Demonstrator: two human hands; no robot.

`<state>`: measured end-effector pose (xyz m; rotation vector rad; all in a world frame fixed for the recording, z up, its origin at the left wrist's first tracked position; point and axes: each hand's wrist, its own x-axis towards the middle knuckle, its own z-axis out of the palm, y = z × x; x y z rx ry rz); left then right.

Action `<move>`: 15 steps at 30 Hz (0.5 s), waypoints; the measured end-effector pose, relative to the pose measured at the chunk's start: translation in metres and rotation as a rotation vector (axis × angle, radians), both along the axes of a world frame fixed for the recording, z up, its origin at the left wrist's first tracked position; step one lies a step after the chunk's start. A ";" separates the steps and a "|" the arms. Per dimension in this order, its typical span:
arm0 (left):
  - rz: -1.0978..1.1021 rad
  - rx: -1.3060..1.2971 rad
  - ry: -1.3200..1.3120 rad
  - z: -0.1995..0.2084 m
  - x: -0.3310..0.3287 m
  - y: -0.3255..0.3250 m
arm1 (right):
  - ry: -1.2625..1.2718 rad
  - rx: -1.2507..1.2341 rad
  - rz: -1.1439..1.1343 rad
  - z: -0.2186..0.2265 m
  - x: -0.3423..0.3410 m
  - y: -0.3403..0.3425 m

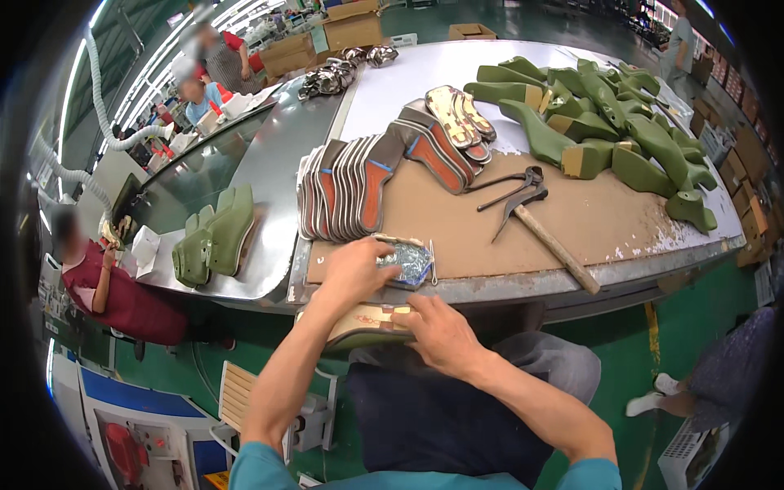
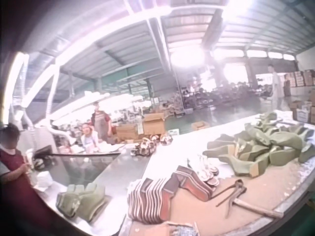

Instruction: Assemble shoe components by placing insoles on lasts and hammering them to secure.

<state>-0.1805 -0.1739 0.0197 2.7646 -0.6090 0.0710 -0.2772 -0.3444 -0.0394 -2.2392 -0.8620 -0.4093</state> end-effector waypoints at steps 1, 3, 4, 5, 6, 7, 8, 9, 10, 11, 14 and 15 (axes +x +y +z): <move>-0.005 0.005 -0.009 0.002 0.010 -0.004 | -0.009 0.005 -0.005 -0.001 -0.001 0.000; 0.004 0.029 0.274 0.003 0.025 -0.010 | 0.013 0.059 -0.006 -0.004 0.000 0.000; -0.003 -0.005 0.240 0.001 0.026 -0.008 | 0.035 0.064 -0.007 -0.003 -0.002 0.001; -0.020 0.011 0.243 0.000 0.027 -0.008 | 0.037 0.077 -0.026 -0.001 -0.002 0.002; 0.008 -0.062 0.259 -0.002 0.028 -0.007 | 0.044 0.082 -0.020 0.000 -0.001 0.002; 0.041 -0.138 0.278 -0.003 0.029 -0.008 | 0.053 0.083 -0.011 0.000 0.000 0.000; 0.058 -0.212 0.295 -0.004 0.029 -0.008 | 0.057 0.092 -0.024 -0.001 0.001 -0.001; 0.047 -0.203 0.301 -0.005 0.029 -0.009 | 0.060 0.082 -0.029 -0.002 0.001 -0.002; 0.077 -0.268 0.326 -0.006 0.030 -0.008 | 0.060 0.072 -0.028 -0.003 0.002 -0.002; 0.107 -0.336 0.350 -0.006 0.030 -0.008 | 0.062 0.076 -0.035 -0.004 0.002 -0.002; 0.106 -0.385 0.312 -0.010 0.030 -0.006 | 0.073 0.044 -0.021 -0.005 0.001 -0.002; 0.104 -0.384 0.311 -0.010 0.029 -0.006 | 0.073 0.044 -0.023 -0.005 0.000 -0.002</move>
